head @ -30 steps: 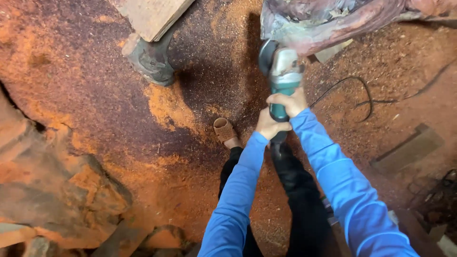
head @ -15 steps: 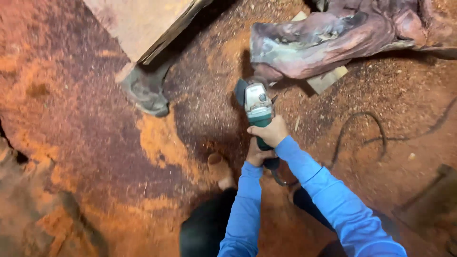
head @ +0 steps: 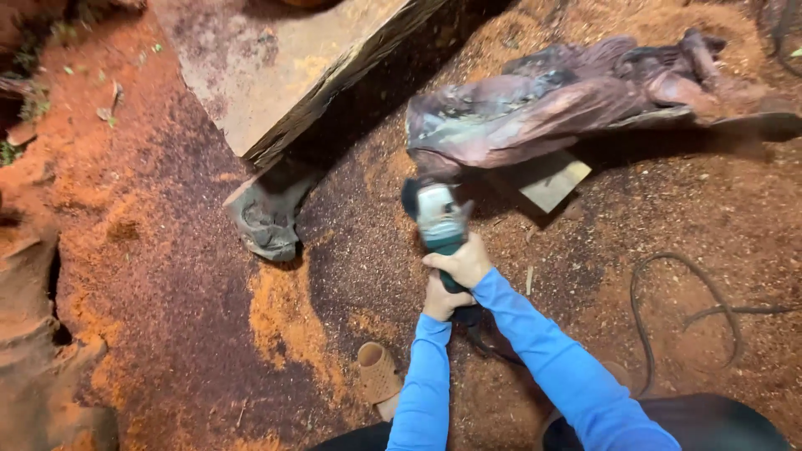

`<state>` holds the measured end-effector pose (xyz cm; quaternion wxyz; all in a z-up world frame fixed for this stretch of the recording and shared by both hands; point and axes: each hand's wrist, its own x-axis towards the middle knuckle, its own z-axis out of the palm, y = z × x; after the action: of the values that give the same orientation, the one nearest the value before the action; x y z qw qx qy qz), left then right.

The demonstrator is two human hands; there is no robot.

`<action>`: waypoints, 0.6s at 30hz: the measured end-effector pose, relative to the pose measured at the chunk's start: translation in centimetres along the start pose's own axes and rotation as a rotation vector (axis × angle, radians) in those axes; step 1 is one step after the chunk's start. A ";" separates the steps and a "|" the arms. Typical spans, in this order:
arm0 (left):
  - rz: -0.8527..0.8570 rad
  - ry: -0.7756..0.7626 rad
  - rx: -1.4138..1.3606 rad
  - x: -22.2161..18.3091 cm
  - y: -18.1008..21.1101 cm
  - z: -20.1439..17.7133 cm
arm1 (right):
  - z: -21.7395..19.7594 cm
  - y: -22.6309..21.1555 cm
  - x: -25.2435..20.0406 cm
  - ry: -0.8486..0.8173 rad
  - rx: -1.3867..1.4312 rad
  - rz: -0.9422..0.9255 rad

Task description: Using an angle grinder to sand and shape a large wooden sculpture on the floor

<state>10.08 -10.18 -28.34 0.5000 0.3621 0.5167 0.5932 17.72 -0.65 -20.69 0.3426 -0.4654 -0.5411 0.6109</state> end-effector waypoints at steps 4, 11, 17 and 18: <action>0.069 0.076 0.014 0.7 10.0 3.3 | -1.1 -4.0 -0.1 -0.091 -0.027 0.045; -0.119 0.149 0.146 0.8 9.7 7.4 | -5.3 -7.3 1.0 -0.094 0.142 0.106; -0.311 0.274 0.199 1.5 12.0 13.7 | -9.3 -3.4 2.5 -0.104 0.194 0.238; -0.307 0.281 0.205 1.9 13.5 14.8 | -9.7 -3.4 2.7 -0.105 0.207 0.239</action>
<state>20.67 -4.15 -12.31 0.4679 0.2419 0.6879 0.4993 25.63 5.74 -17.66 0.2850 -0.4562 -0.4333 0.7231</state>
